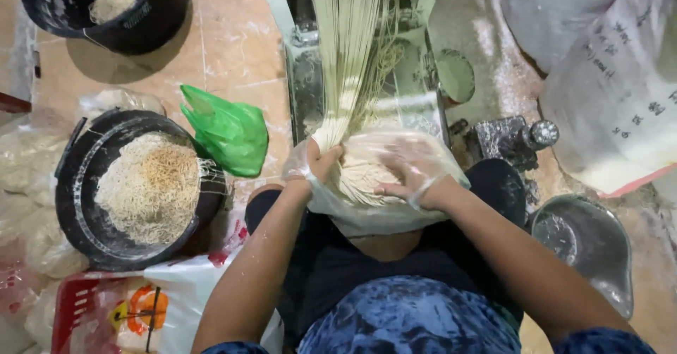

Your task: The person takes noodles from a machine and places them into a plastic bag, repeating this process. The person also ties the bags and moves them to a red basket.

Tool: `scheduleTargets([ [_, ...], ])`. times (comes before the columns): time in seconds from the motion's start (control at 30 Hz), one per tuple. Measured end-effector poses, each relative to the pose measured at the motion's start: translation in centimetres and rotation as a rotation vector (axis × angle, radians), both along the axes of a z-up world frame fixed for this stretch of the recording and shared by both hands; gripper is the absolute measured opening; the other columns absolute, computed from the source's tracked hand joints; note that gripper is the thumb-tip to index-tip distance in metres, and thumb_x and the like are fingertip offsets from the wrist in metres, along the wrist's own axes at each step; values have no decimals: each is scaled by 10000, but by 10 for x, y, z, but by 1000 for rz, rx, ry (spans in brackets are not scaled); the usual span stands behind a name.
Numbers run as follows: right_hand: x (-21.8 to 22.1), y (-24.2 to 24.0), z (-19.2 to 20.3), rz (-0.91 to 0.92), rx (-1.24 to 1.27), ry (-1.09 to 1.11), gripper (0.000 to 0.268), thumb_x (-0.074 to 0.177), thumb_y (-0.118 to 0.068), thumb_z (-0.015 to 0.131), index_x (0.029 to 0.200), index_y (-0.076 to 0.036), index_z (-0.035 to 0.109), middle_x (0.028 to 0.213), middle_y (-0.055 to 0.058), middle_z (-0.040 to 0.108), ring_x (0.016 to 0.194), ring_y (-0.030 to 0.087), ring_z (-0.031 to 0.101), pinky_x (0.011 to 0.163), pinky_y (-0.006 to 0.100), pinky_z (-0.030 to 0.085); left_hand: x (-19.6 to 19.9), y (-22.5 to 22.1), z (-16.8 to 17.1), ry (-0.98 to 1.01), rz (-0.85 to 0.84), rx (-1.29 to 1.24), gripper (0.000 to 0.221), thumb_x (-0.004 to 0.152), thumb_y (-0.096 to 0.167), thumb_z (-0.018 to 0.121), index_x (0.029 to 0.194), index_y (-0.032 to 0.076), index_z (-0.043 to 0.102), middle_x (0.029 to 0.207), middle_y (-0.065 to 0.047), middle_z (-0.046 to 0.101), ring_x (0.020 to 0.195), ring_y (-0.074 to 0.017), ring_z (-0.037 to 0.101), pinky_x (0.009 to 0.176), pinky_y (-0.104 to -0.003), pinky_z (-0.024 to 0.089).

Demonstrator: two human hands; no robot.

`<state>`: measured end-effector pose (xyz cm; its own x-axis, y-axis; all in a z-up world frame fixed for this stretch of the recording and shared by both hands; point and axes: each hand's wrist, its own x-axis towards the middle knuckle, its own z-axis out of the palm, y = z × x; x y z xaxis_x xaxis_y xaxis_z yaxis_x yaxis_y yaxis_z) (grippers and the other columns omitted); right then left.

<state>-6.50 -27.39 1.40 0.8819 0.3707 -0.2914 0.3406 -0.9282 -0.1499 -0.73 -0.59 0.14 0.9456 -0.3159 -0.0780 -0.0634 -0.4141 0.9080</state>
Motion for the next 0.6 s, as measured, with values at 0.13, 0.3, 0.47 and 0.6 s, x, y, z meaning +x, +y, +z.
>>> scheduleTargets([
  [0.13, 1, 2, 56, 9, 1406, 220, 1082, 662, -855, 506, 1468, -132, 510, 1363, 157, 647, 1331, 319, 562, 1214, 521, 353, 6, -28, 11, 246, 185, -327, 332, 877, 244, 749, 1129, 36, 690, 997, -147, 708, 936, -293, 683, 827, -479, 571],
  [0.3, 28, 12, 38, -253, 1596, 26, 500, 1099, -250, 309, 1329, 58, 630, 1322, 197, 611, 1319, 316, 574, 1194, 475, 406, 6, -85, 54, 399, 224, -1128, 115, 866, 46, 747, 903, -21, 662, 645, -164, 596, 563, -288, 638, 535, -438, 594],
  [0.47, 38, 21, 52, -512, 1902, 433, 722, 1033, -615, 325, 1273, -8, 634, 972, 97, 659, 829, 193, 666, 767, 327, 579, -10, -117, 106, 328, -307, -921, 91, 889, 103, 711, 832, 42, 675, 588, -113, 622, 534, -201, 637, 546, -351, 545],
  [0.6, 46, 7, 88, -426, 2459, 692, 788, 954, -636, 462, 1386, 13, 576, 1048, 175, 721, 933, 254, 746, 815, 418, 640, -18, -73, 103, 369, -572, -717, 180, 920, 77, 640, 741, 60, 634, 574, -65, 561, 486, -172, 591, 543, -320, 502],
])
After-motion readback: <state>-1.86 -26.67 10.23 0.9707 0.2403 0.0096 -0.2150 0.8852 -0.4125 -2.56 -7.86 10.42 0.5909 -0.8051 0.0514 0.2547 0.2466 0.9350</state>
